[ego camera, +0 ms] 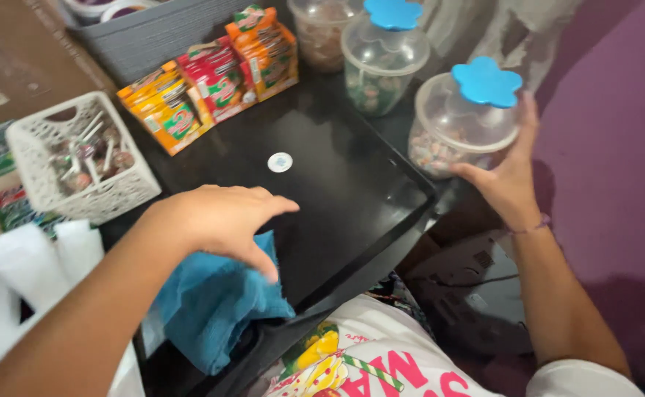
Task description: Cleaning a plastic container with a cloth and filling it with small green candies
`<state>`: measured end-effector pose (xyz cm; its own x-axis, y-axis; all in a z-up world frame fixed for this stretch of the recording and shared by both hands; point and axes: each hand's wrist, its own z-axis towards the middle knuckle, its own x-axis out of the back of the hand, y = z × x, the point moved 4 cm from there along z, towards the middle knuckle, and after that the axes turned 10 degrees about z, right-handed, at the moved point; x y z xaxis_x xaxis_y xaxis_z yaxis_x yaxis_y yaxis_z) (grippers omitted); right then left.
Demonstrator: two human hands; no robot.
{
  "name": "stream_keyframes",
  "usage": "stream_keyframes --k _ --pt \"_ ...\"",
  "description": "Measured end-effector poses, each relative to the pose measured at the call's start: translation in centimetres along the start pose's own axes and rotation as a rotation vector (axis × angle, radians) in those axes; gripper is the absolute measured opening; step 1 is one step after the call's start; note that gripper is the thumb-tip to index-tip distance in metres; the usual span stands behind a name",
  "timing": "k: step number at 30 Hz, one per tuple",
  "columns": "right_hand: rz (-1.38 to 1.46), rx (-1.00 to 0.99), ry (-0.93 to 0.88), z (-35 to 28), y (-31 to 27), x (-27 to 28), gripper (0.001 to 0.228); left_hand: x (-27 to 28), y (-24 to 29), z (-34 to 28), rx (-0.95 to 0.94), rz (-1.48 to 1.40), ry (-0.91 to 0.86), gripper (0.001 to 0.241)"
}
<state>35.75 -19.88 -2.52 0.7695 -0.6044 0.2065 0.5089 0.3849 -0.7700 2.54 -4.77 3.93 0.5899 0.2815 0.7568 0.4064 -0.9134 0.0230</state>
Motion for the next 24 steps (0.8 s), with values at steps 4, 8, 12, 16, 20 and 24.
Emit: stream_keyframes --k 4,8,12,16,20,24 --pt "-0.303 0.280 0.222 -1.4 -5.8 -1.7 0.087 -1.3 -0.1 -2.5 0.053 -0.014 -0.100 0.090" --pt "-0.392 0.635 -0.057 -3.9 -7.8 -5.3 0.018 -3.9 -0.8 -3.5 -0.038 -0.254 -0.048 0.110" --pt "-0.315 0.378 -0.702 -3.7 -7.3 -11.9 0.025 -7.8 0.0 -0.8 -0.035 -0.020 0.328 0.063" --pt "-0.274 0.197 -0.662 -3.8 -6.8 -12.0 0.026 -6.1 1.5 -4.5 -0.091 -0.035 0.507 0.023" --pt "-0.257 0.100 -0.719 -3.9 -5.9 -11.7 0.028 -0.1 -3.1 -11.2 0.403 -0.187 0.511 0.030" --pt "-0.232 0.093 -0.754 -3.7 -6.2 -11.7 0.030 0.9 -14.1 -14.0 0.767 -0.145 0.718 0.026"
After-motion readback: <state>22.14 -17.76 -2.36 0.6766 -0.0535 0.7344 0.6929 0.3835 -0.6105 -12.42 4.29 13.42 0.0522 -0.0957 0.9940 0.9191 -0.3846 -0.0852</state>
